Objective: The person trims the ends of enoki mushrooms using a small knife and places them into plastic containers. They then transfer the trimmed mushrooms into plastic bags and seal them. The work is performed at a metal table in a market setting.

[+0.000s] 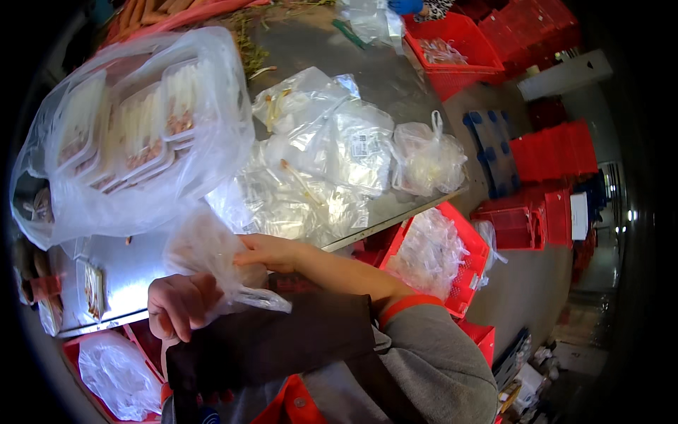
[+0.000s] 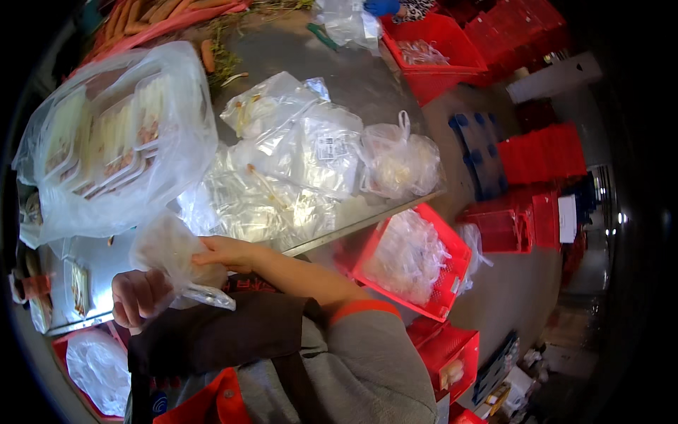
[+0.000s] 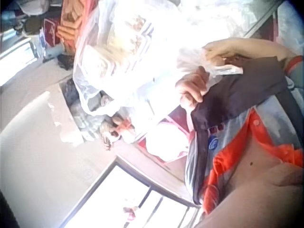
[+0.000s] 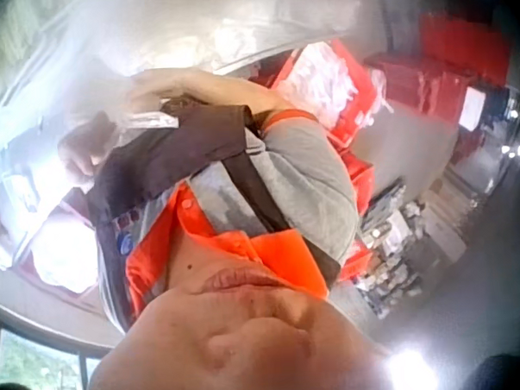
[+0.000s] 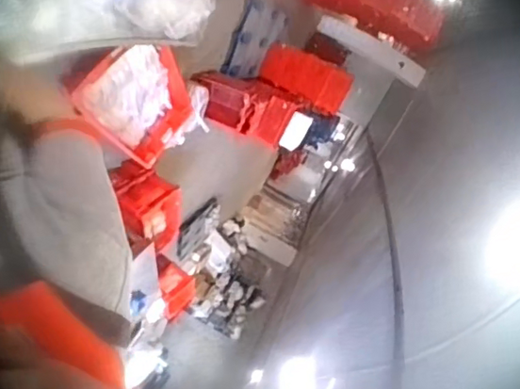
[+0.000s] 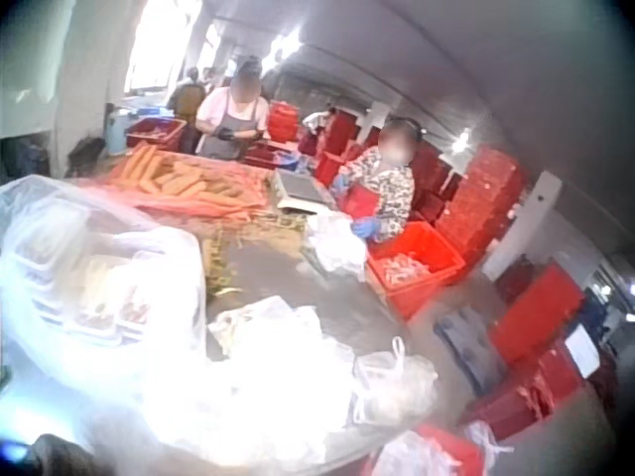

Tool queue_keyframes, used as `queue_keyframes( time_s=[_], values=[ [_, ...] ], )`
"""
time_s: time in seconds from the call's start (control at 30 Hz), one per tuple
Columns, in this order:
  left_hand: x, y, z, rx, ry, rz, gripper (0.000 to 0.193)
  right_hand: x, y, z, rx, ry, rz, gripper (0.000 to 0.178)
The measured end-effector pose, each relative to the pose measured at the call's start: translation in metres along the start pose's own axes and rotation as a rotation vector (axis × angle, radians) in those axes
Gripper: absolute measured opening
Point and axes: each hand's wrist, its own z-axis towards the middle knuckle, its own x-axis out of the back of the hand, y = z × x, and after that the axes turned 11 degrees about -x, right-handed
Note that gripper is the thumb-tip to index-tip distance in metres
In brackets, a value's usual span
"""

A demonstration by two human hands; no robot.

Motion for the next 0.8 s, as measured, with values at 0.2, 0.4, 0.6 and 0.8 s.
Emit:
queue_keyframes(
  time_s=[0.2,0.4,0.6,0.8],
  values=[
    [-0.026,-0.026,0.028,0.315,0.092,0.434,0.032,0.038,0.003,-0.117,0.29,0.519,0.244,0.049],
    [-0.006,-0.055,0.006,0.633,0.414,0.703,0.018,0.142,-0.015,-0.319,1.021,1.537,0.155,0.031],
    [0.008,-0.083,-0.019,0.834,0.468,0.756,0.016,0.259,-0.004,-0.413,0.528,1.878,0.0,0.04],
    [0.024,-0.081,-0.044,0.858,0.492,0.82,0.016,0.359,0.003,-0.404,0.584,1.913,-0.206,0.042]
  ],
)
